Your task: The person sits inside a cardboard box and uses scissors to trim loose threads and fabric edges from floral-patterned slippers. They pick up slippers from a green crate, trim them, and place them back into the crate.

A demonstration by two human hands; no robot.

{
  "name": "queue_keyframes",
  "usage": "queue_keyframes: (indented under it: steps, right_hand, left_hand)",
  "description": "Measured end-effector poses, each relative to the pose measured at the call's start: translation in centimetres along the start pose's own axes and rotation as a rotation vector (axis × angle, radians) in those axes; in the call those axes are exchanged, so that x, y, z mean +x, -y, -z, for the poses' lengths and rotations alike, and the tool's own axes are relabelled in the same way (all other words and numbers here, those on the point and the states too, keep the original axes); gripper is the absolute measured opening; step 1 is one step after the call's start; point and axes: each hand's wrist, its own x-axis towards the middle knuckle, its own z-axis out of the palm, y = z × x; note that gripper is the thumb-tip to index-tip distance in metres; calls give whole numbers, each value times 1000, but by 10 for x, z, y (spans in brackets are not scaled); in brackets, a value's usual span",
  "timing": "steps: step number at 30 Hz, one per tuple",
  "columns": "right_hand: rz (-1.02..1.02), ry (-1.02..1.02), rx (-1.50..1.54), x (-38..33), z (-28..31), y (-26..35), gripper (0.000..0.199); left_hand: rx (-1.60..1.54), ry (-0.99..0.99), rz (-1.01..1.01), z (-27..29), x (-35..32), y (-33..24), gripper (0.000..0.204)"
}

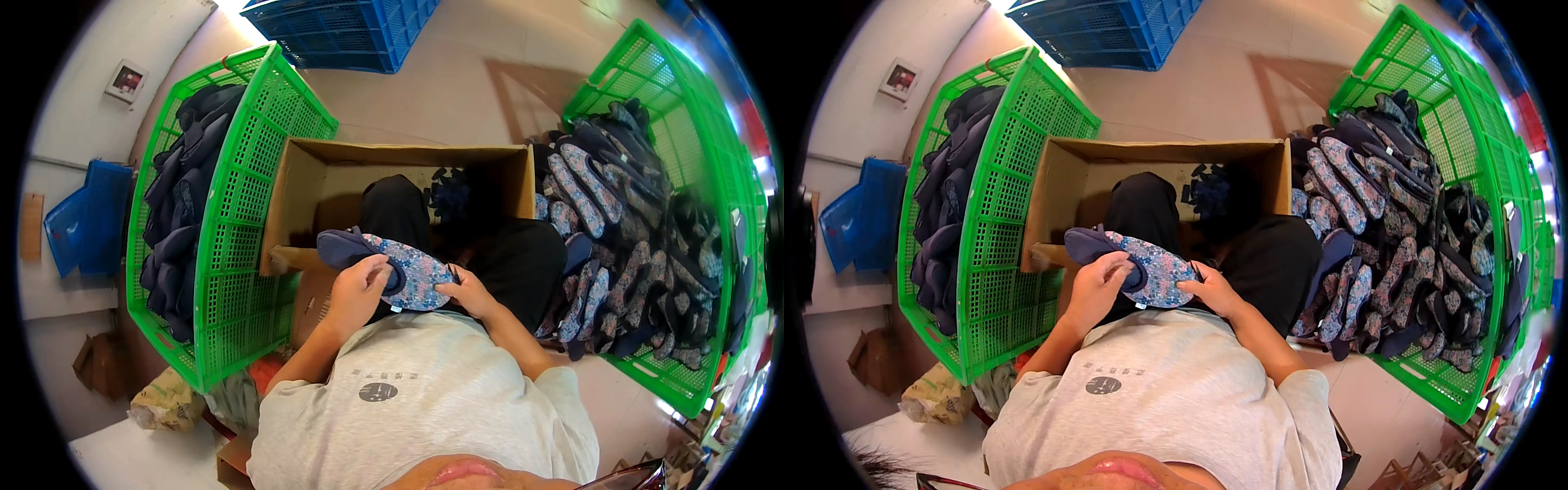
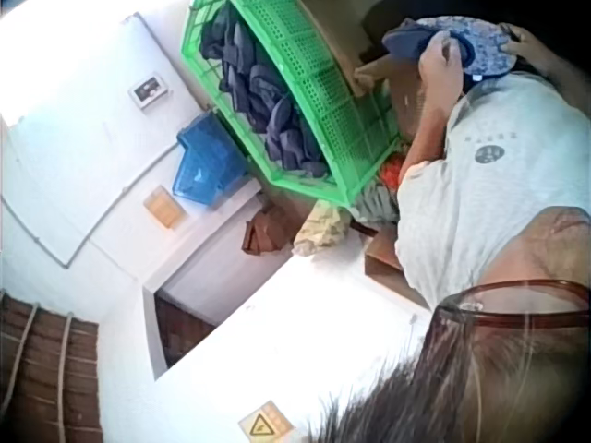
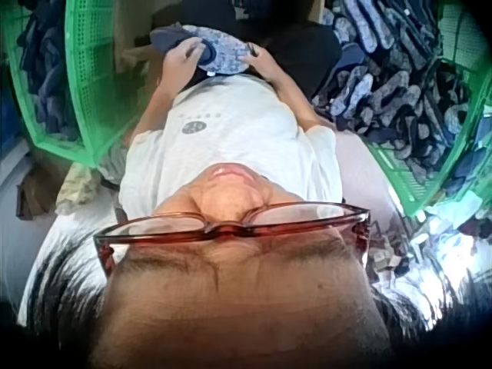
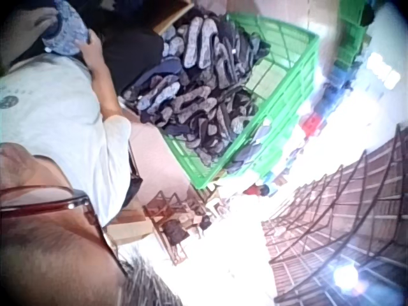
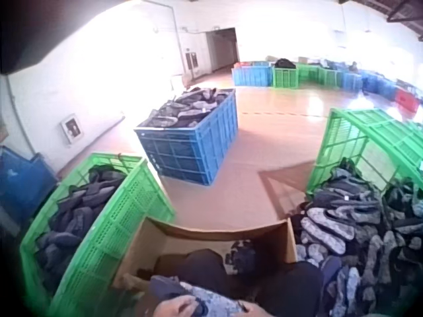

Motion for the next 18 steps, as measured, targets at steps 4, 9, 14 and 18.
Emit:
queue_keyframes:
  steps: [4,9,14,18]
  right_hand:
    - [121,-55,-2,-9,2,9,24]
    - [387,-286,77,-29,24,32,25]
    - [720,-527,-211,-60,38,58,26]
    - [681,-594,-346,-82,22,80,26]
  left_hand:
    - [-323,8,-6,-19,11,-6,29]
    - [-516,60,-118,-59,49,-24,29]
    - [-908,290,-8,-111,73,-36,24]
    - [-1094,295,228,-132,73,-34,24]
